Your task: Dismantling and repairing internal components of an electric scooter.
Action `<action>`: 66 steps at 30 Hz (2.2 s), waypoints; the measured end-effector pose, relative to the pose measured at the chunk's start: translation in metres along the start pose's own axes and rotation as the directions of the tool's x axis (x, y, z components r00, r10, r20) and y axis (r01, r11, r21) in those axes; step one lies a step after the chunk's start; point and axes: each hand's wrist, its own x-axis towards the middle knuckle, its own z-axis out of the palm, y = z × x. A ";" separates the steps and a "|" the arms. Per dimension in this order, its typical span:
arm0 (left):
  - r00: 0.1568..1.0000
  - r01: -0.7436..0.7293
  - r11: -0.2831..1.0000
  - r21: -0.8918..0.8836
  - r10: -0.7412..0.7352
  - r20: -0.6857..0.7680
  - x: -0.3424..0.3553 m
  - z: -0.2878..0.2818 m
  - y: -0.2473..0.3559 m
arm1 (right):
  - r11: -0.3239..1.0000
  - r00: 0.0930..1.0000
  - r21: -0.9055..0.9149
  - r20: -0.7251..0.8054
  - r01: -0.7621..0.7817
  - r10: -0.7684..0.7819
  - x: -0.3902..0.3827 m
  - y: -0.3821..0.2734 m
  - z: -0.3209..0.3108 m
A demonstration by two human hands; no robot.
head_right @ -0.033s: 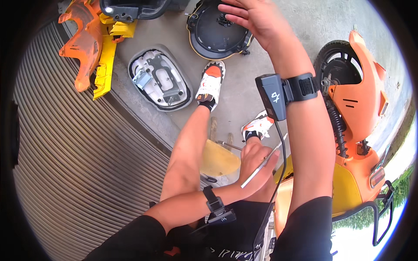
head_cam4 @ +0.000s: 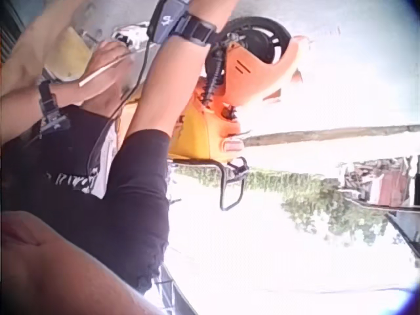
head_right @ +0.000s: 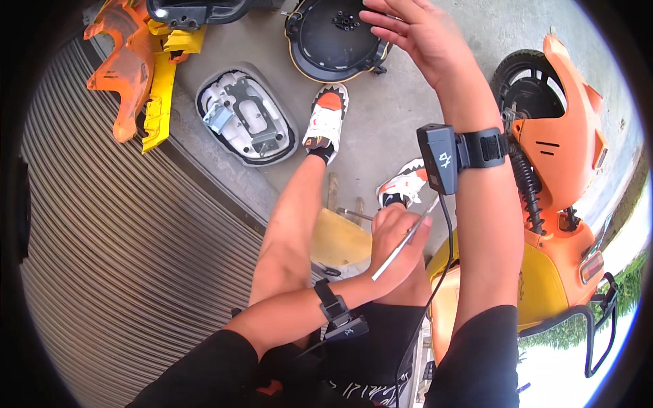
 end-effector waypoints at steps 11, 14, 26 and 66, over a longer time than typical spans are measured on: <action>0.996 -0.048 0.995 -0.092 0.041 -0.082 0.052 -0.042 0.005 | 0.275 0.684 -0.761 -0.286 -0.588 0.670 -0.436 0.261 -0.079; 0.994 -0.107 0.994 0.034 0.107 0.005 0.051 -0.036 0.013 | 0.440 0.819 -0.842 -0.003 -0.312 0.574 -0.461 0.331 -0.024; 0.983 -0.094 0.964 0.248 0.050 0.179 0.039 -0.027 0.003 | 0.695 0.865 -0.655 0.126 -0.295 0.485 -0.404 0.441 0.014; 0.909 -0.348 0.716 0.606 0.100 0.405 0.025 -0.370 0.290 | 0.428 0.407 -0.105 -0.571 -0.898 0.713 -0.786 0.052 0.100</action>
